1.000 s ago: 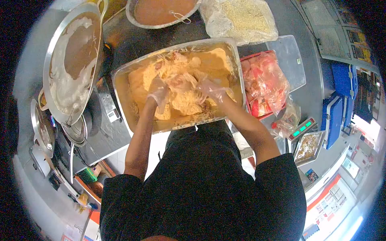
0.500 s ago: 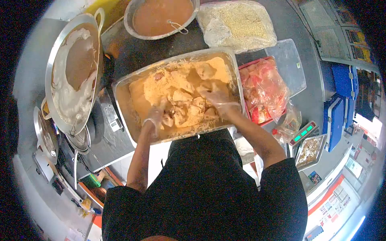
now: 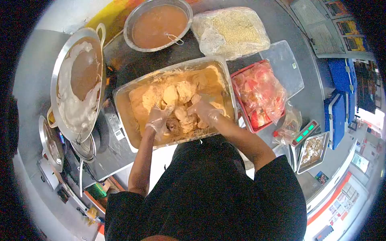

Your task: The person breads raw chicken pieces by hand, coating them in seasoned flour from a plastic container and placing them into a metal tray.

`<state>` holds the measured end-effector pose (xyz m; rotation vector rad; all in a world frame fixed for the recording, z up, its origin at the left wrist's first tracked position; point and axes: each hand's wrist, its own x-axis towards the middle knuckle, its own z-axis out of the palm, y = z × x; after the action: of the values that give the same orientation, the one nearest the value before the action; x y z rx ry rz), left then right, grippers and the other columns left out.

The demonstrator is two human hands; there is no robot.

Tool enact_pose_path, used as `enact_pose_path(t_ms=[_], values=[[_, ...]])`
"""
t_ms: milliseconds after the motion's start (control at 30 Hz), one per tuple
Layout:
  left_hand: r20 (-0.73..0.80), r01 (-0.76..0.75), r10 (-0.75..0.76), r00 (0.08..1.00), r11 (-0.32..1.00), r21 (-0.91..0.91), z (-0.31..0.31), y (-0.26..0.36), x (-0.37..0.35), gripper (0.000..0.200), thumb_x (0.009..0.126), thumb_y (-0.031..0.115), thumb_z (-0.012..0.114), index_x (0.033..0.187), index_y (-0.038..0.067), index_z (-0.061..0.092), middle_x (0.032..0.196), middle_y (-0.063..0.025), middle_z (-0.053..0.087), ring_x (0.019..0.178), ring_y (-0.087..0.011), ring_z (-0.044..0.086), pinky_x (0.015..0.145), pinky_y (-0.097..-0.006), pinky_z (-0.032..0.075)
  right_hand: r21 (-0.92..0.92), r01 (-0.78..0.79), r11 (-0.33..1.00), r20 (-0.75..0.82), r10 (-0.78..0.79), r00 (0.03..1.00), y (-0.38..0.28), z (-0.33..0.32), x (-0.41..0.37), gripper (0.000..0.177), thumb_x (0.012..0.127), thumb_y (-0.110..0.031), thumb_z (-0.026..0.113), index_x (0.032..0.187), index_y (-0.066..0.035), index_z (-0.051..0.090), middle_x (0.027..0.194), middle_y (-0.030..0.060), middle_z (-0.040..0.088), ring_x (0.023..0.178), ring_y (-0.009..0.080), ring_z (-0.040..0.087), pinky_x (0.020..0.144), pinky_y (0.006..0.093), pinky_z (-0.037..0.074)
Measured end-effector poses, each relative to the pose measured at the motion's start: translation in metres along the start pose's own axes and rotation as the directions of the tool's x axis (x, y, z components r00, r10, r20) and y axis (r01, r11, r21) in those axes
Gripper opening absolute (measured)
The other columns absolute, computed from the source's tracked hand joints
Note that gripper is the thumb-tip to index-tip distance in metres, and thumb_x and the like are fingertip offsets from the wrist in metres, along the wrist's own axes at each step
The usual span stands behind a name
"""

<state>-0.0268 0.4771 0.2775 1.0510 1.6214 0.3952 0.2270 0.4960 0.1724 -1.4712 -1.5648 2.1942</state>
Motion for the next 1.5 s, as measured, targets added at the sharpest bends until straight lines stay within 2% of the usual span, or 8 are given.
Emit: enact_pose_path(t_ms=[267, 333, 400, 767, 1000, 1033, 1267, 1500], values=[[-0.010, 0.023, -0.029, 1.000, 0.937, -0.349, -0.048, -0.060, -0.055, 0.054, 0.097, 0.040, 0.068, 0.132, -0.001, 0.064, 0.123, -0.0169, 0.071, 0.111, -0.0312, 0.067, 0.100, -0.0423, 0.050, -0.195, -0.054, 0.979, -0.228, 0.008, 0.974, -0.078, -0.027, -0.086, 0.061, 0.097, -0.029, 0.064, 0.147, 0.000, 0.043, 0.131, 0.0161, 0.063, 0.116, 0.0247, 0.060, 0.101, 0.0371, 0.048], [-0.177, -0.084, 0.115, 0.978, 0.982, 0.172, -0.050, -0.096, -0.040, 0.058, 0.100, 0.045, 0.063, 0.136, 0.001, 0.061, 0.128, -0.0209, 0.068, 0.117, -0.0379, 0.064, 0.104, -0.0440, 0.048, 0.029, -0.078, 0.997, -0.238, 0.082, 0.968, -0.037, -0.034, -0.069, 0.061, 0.101, -0.035, 0.061, 0.149, -0.003, 0.043, 0.137, 0.0152, 0.060, 0.122, 0.0248, 0.058, 0.104, 0.0375, 0.046], [-0.236, 0.264, -0.203, 0.950, 0.928, 0.263, -0.043, -0.054, -0.039, 0.067, 0.100, 0.054, 0.057, 0.143, 0.002, 0.055, 0.140, -0.0297, 0.058, 0.130, -0.0474, 0.052, 0.111, -0.0459, 0.041, 0.216, -0.110, 0.970, -0.223, 0.159, 0.962, -0.022, -0.034, -0.061, 0.063, 0.103, -0.042, 0.057, 0.152, -0.007, 0.041, 0.144, 0.0136, 0.056, 0.129, 0.0246, 0.054, 0.107, 0.0378, 0.043], [0.348, -0.160, -0.046, 0.936, 0.826, 0.541, 0.011, -0.063, 0.057, 0.067, 0.091, 0.005, 0.057, 0.155, 0.007, 0.036, 0.130, -0.0295, 0.059, 0.113, -0.0432, 0.059, 0.101, -0.0465, 0.048, 0.233, -0.123, 0.965, -0.155, 0.161, 0.975, -0.080, 0.011, -0.037, 0.075, 0.102, -0.059, 0.051, 0.162, -0.019, 0.033, 0.164, 0.0077, 0.038, 0.149, 0.0234, 0.034, 0.116, 0.0391, 0.034], [0.006, -0.454, 0.454, 0.891, 0.891, -0.003, 0.019, -0.176, 0.074, 0.040, 0.101, 0.015, 0.053, 0.139, 0.015, 0.067, 0.149, -0.0179, 0.052, 0.140, -0.0383, 0.043, 0.121, -0.0475, 0.029, -0.064, 0.054, 0.996, -0.252, -0.069, 0.965, -0.051, 0.011, -0.017, 0.075, 0.102, -0.058, 0.051, 0.162, -0.018, 0.033, 0.164, 0.0084, 0.038, 0.149, 0.0242, 0.034, 0.117, 0.0394, 0.034], [0.272, -0.768, 0.751, 0.602, 0.449, 0.457, -0.007, -0.162, 0.084, 0.046, 0.100, 0.014, 0.050, 0.144, 0.017, 0.062, 0.155, -0.0171, 0.046, 0.144, -0.0402, 0.039, 0.124, -0.0526, 0.023, -0.086, 0.061, 0.994, -0.285, -0.083, 0.955, -0.050, 0.000, -0.018, 0.074, 0.102, -0.058, 0.052, 0.162, -0.018, 0.033, 0.164, 0.0085, 0.038, 0.149, 0.0243, 0.034, 0.117, 0.0394, 0.034], [-0.132, -0.104, 0.203, 0.970, 0.843, 0.527, -0.084, -0.166, 0.050, 0.051, 0.104, 0.026, 0.039, 0.154, 0.016, 0.048, 0.156, -0.0163, 0.044, 0.145, -0.0353, 0.037, 0.122, -0.0499, 0.025, -0.149, -0.018, 0.989, -0.349, -0.036, 0.936, -0.032, -0.030, -0.028, 0.074, 0.102, -0.057, 0.052, 0.162, -0.018, 0.032, 0.163, 0.0092, 0.039, 0.149, 0.0252, 0.035, 0.117, 0.0397, 0.034], [0.140, -0.026, -0.024, 0.990, 0.938, 0.346, -0.045, -0.149, 0.074, 0.057, 0.102, 0.036, 0.040, 0.154, 0.013, 0.046, 0.151, -0.0165, 0.047, 0.138, -0.0343, 0.042, 0.116, -0.0490, 0.030, -0.216, -0.052, 0.975, -0.288, -0.013, 0.958, -0.032, -0.039, -0.012, 0.074, 0.102, -0.056, 0.053, 0.162, -0.017, 0.032, 0.163, 0.0099, 0.039, 0.149, 0.0260, 0.035, 0.118, 0.0400, 0.034]])
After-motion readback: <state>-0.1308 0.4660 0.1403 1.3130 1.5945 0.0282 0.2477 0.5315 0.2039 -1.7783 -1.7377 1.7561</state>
